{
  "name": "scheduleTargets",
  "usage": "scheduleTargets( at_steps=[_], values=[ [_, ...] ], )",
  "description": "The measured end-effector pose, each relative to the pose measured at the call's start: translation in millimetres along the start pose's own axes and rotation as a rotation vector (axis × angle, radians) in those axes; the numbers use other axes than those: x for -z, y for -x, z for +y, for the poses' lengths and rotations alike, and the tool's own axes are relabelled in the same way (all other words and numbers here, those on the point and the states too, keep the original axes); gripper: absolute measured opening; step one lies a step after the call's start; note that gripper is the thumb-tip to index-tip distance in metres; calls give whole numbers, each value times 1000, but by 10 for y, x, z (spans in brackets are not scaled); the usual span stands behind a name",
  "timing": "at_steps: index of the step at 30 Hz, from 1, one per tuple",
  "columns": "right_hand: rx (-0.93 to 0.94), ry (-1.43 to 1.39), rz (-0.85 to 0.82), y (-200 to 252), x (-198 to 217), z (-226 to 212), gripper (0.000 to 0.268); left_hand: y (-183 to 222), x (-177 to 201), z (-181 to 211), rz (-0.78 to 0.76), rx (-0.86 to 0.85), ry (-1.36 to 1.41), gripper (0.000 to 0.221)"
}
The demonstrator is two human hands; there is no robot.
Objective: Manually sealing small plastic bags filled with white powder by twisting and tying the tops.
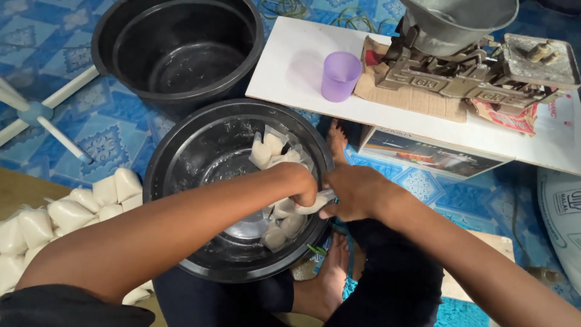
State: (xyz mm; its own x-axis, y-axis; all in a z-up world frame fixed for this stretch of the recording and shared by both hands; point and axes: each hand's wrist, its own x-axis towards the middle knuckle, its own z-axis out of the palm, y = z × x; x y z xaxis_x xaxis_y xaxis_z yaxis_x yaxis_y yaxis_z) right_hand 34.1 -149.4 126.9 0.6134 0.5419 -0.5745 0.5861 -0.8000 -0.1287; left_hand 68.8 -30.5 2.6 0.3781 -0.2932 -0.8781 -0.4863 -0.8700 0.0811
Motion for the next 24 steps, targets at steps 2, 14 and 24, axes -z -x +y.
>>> scheduleTargets(
  at_steps=[2,14,24],
  values=[
    [16,18,-16,-50,-71,-34,39,98,98,59,-45,-28,-115,46],
    [-3,134,-56,-169,-285,10,37,59,-15,98,204,-54,-33,51],
    [-9,286,-10,-272,-358,36,49,90,-60,142,257,-43,27,51]
  ],
)
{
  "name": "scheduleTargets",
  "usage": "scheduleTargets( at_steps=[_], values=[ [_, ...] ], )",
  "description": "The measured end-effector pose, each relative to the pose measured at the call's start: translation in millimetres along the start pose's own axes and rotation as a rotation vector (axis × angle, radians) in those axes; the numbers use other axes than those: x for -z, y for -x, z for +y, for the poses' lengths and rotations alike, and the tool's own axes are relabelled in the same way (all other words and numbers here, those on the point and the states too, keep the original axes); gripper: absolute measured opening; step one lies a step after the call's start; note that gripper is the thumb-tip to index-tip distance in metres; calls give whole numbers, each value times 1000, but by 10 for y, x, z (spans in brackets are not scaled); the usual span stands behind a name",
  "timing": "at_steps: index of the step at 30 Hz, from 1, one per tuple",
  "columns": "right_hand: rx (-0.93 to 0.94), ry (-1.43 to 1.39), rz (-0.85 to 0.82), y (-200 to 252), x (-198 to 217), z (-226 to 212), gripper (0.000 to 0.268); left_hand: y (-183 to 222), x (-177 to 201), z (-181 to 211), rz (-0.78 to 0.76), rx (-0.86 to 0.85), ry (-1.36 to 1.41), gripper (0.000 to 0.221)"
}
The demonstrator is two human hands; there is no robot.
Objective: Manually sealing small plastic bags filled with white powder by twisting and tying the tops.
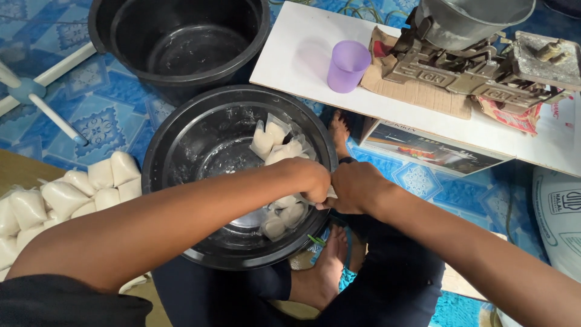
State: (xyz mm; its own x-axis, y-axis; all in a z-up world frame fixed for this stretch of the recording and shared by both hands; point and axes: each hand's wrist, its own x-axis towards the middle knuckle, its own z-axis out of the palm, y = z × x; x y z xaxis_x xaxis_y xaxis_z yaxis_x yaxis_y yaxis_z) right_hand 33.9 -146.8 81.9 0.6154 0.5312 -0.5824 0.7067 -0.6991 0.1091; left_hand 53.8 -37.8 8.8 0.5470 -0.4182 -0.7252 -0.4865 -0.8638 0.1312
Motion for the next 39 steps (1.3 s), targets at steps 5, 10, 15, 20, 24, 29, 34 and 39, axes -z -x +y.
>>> scheduleTargets(
  at_steps=[5,10,15,20,24,29,34,39],
  values=[
    [114,-56,114,-286,-404,258,46,205,28,6,45,-46,49,54],
    [203,-5,136,-175,-352,274,44,126,-73,-75,101,-38,-45,62],
    [237,-6,103,218,211,182,33,227,-80,-240,268,-49,-19,53],
    [200,-73,51,511,378,203,33,1300,191,-173,476,-155,191,37],
    [189,-145,63,710,551,238,36,1940,232,-141,684,-233,513,32],
    [209,-251,103,876,668,242,38,1610,-353,3,1072,-541,866,79],
    [231,-372,106,1128,897,131,37,1357,-554,414,1196,-782,1196,82],
    [203,-540,380,1298,765,126,41,1393,-565,596,1361,-496,1429,42]
  ],
)
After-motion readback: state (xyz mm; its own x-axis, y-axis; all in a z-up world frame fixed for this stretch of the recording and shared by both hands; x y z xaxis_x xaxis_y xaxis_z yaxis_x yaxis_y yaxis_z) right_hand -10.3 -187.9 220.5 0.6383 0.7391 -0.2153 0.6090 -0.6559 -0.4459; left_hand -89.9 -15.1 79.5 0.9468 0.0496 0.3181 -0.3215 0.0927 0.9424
